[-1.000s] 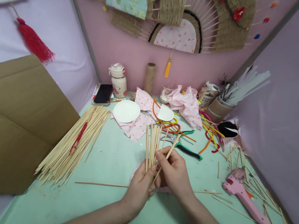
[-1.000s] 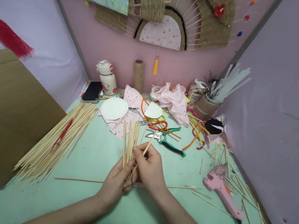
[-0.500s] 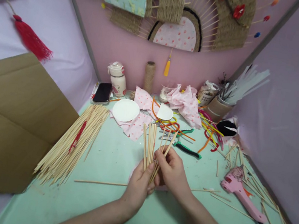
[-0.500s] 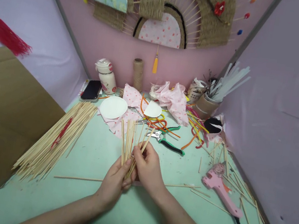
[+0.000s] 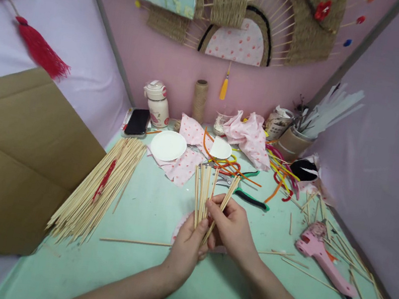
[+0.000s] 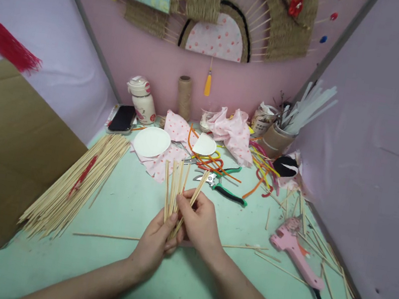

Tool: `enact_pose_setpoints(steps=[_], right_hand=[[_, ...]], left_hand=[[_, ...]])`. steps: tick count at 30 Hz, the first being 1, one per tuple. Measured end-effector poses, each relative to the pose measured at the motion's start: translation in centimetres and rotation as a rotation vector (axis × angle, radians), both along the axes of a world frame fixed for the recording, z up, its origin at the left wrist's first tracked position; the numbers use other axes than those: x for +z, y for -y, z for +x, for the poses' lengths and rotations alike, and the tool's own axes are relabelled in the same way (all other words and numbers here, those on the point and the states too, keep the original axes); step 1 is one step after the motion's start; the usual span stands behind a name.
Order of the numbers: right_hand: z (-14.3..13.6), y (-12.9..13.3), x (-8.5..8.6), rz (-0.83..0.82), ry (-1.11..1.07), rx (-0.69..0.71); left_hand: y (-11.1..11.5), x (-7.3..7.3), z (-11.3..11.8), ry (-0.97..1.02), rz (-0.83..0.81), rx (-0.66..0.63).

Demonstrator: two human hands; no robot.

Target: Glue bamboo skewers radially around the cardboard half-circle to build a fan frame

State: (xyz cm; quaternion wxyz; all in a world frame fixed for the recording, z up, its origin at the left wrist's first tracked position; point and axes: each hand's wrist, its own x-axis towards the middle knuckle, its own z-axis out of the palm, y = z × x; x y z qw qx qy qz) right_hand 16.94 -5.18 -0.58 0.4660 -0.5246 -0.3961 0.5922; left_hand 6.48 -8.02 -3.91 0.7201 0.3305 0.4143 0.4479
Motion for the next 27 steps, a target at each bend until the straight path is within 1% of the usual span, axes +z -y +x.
enact_pose_setpoints(steps=[6,12,19,27], right_hand=[[0.03,-0.16,-0.32,0.066,0.065,-0.033],[0.18,-0.23,-0.40,0.109,0.105,-0.027],[0.04,-0.07,-0.22,0.077,0.101,-0.021],[0.19,-0.05,-0.23,0.099,0.123,-0.034]], left_hand=[[-0.01,-0.23,-0.12,0.027,0.008,0.010],[-0.12,-0.18,-0.11,0.017,0.011,0.018],[-0.01,-0.37,-0.16,0.029,0.008,0.008],[0.13,-0.70,-0.01,0.077,0.016,0.003]])
